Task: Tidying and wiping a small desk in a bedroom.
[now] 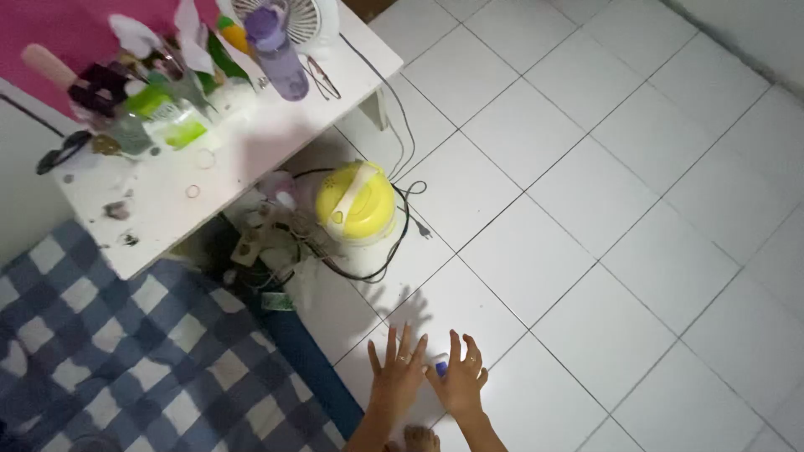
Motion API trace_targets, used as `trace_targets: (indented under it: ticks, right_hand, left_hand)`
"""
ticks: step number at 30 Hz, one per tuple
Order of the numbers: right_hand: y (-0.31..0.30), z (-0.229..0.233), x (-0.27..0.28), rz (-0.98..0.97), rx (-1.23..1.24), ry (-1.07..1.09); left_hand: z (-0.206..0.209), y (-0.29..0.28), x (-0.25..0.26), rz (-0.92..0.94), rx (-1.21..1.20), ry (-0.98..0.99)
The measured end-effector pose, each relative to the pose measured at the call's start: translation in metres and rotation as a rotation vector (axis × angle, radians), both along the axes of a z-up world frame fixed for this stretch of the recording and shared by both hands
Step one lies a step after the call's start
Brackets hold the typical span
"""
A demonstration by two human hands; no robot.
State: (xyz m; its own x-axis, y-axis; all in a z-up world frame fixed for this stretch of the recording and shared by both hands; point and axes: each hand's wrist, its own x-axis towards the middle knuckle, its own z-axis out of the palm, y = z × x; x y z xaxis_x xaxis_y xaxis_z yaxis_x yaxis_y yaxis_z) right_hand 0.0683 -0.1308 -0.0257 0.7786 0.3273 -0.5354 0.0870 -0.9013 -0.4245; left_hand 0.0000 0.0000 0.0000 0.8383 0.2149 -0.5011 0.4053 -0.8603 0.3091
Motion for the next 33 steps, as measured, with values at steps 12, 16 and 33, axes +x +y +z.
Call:
trace_targets:
  ticks: [12,16,33]
  right_hand:
    - [-0.065,-0.337,-0.039,-0.145,-0.564,0.345]
    - [-0.067,-0.411,-0.052,-0.151,-0.591,0.312]
    - [0.016,-0.393,-0.002,0.131,0.206,0.069]
  left_hand:
    - [-0.230,0.023,0.028,-0.166,0.236,-0.503]
    - [-0.289,0.032,0.036,-0.200,0.180,-0.482]
    - [-0.253,0.068,0.045,-0.210,-0.092,-0.081]
